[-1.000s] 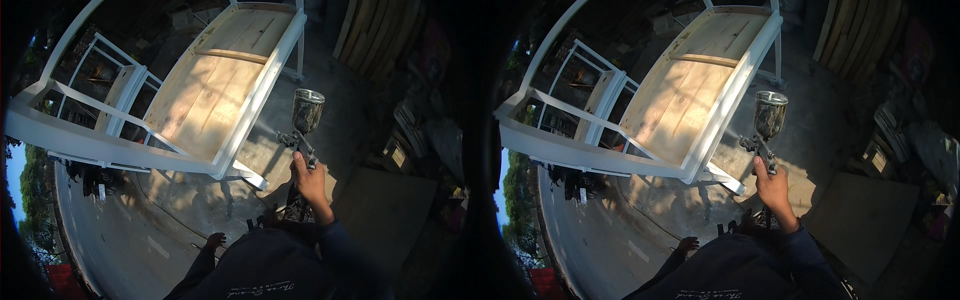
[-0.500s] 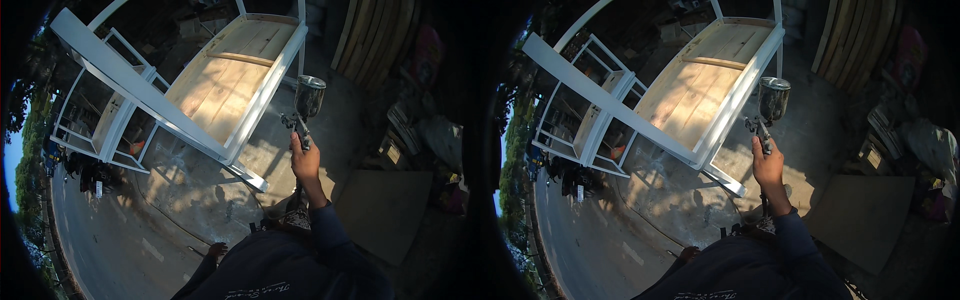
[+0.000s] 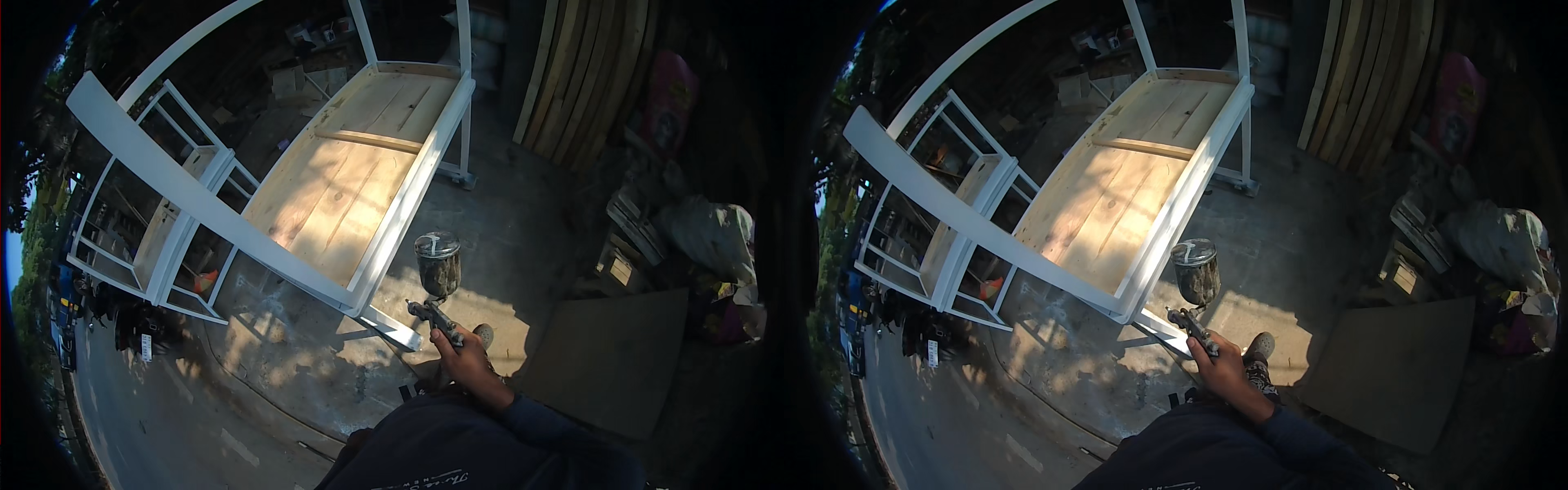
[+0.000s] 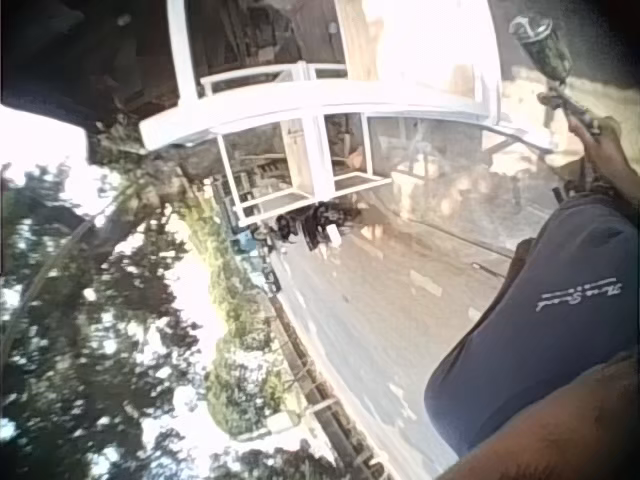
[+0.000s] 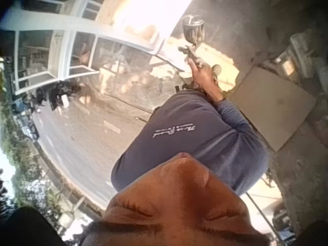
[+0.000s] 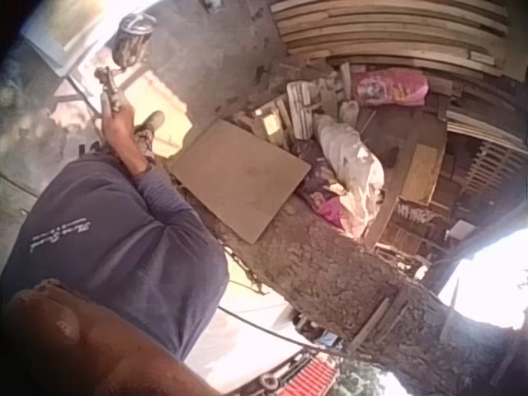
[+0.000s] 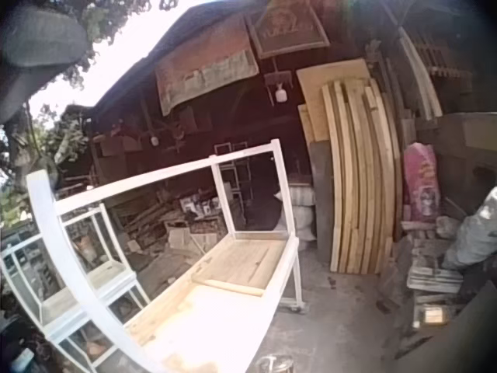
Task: Spray painting wooden furniture frames with white paint using a compressed air spray gun.
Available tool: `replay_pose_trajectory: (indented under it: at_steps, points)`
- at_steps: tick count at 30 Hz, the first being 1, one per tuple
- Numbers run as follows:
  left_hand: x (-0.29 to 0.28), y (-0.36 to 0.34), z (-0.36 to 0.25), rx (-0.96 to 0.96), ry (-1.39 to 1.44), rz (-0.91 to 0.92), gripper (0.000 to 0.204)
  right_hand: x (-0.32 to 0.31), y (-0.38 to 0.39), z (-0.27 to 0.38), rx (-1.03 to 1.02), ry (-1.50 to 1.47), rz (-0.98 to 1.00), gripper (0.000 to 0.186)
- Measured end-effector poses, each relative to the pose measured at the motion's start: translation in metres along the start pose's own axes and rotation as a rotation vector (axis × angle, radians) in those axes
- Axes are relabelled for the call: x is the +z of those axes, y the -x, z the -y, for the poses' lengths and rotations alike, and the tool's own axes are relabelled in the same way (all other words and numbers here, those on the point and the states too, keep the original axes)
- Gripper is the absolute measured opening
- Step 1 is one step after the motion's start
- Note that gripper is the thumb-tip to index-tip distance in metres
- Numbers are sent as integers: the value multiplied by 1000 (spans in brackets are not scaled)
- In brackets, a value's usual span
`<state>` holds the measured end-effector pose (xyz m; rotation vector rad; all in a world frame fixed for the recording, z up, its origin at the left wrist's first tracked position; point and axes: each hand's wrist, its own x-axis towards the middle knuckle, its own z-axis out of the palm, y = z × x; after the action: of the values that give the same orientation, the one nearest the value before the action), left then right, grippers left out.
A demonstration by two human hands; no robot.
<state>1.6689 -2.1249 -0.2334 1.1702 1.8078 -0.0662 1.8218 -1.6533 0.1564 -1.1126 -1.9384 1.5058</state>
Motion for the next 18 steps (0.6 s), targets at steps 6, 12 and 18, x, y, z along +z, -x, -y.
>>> replay_pose_trajectory:
  at_steps: [6, 12, 18]
  points:
    - [-52, -29, -20, -74, 674, -139, 36, -25, -102, -9, -46, -93, -204, 41]
    - [-69, -59, -34, -264, 1403, -338, 41, -112, -293, 0, -58, -129, -415, 41]
    - [-78, -114, -142, -566, 1553, -301, 46, -212, -507, -19, -147, -85, -689, 46]
